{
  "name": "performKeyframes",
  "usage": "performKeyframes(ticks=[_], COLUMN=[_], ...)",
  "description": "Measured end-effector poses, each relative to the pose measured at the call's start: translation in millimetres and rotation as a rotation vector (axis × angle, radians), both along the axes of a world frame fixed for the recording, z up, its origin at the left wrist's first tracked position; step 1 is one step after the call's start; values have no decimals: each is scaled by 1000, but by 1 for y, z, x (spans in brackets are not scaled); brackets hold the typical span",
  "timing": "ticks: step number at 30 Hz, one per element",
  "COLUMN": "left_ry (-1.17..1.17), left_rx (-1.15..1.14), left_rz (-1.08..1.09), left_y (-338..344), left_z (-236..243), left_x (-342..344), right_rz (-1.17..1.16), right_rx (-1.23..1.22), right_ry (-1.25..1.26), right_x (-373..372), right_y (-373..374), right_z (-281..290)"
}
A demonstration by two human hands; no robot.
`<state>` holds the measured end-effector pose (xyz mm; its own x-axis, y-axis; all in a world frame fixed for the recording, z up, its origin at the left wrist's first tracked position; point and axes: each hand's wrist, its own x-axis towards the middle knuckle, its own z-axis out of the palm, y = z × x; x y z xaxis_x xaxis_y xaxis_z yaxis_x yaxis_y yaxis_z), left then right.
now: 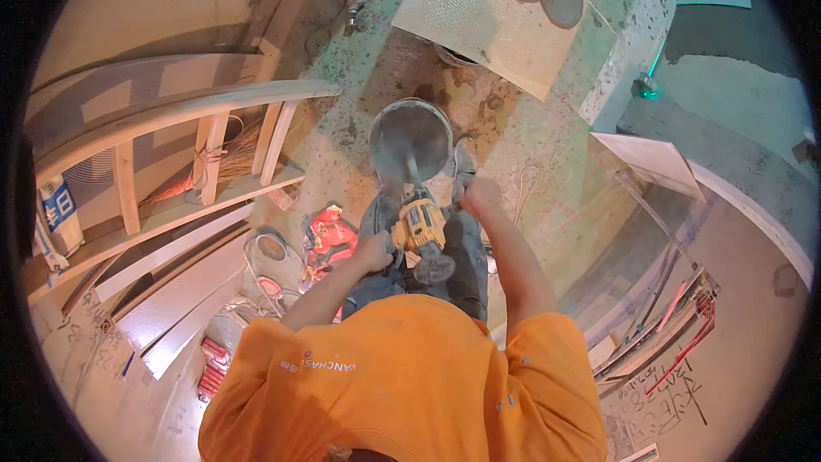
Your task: Applying plaster to a board and mixing more plaster in a bucket using an electric mixer.
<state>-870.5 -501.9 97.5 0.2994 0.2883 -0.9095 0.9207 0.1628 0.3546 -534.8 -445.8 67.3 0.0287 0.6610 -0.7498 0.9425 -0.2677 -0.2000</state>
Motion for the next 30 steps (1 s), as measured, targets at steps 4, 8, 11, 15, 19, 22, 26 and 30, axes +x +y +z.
performKeyframes(ticks=[4, 8, 11, 15, 19, 22, 26, 30], left_ry=[26, -28, -20, -249, -210, -86, -85, -105], left_rx=[6, 38, 64, 89, 112, 154, 142, 138], left_rz=[58, 41, 99, 564, 453, 297, 205, 199], left_y=[-19, -7, 5, -68, -13, 14, 10, 19], left_z=[-7, -15, -4, -43, 25, 54, 37, 34], left_x=[-1, -9, 0, -33, -27, -25, -40, -45], right_rz=[-22, 1, 43, 195, 161, 138, 136, 233], right_rx=[-33, 92, 164, 159, 50, 29, 16, 39], right_ry=[1, 41, 57, 86, 40, 21, -39, -38], right_x=[-12, -19, -23, -67, -52, -57, -57, -60], right_y=[4, 24, 51, 100, 109, 105, 74, 90], right_z=[10, 26, 44, 84, 87, 97, 88, 92])
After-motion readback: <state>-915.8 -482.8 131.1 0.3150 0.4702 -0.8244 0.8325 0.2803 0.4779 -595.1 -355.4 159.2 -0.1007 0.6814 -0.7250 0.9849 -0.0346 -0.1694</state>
